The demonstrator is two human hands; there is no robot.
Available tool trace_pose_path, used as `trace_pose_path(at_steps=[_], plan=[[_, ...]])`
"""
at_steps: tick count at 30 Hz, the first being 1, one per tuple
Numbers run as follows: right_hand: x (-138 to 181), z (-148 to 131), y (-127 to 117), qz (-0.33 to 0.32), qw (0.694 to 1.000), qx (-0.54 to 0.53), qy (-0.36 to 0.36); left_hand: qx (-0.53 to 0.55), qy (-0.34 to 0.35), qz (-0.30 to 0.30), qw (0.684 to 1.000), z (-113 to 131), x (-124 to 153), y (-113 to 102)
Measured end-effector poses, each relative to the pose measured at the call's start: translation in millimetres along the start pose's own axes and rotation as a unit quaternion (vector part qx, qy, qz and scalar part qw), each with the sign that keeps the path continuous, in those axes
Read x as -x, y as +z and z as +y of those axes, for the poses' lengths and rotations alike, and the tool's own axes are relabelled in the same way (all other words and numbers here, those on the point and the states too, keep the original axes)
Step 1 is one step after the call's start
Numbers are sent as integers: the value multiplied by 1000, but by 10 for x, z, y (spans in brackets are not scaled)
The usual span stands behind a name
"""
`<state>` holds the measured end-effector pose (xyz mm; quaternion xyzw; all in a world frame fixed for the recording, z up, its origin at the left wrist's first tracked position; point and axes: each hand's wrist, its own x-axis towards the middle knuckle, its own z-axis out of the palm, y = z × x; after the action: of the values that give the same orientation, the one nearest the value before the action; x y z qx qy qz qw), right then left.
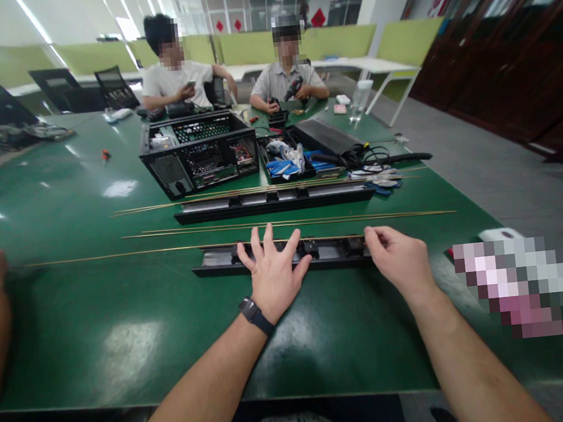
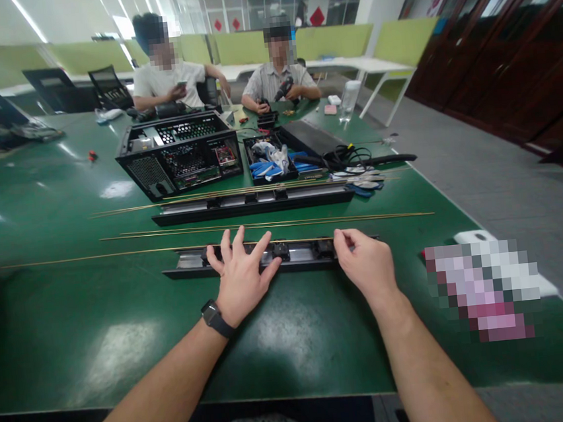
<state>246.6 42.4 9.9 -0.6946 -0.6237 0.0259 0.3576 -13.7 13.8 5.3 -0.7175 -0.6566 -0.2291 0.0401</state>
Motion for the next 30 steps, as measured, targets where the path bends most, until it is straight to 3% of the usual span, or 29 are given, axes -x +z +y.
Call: trace_pose_path(at_steps=[30], plan=[[-8,-30,-17,-9,1000,-2,21,5,-1,-1,1000,14,5,-16]])
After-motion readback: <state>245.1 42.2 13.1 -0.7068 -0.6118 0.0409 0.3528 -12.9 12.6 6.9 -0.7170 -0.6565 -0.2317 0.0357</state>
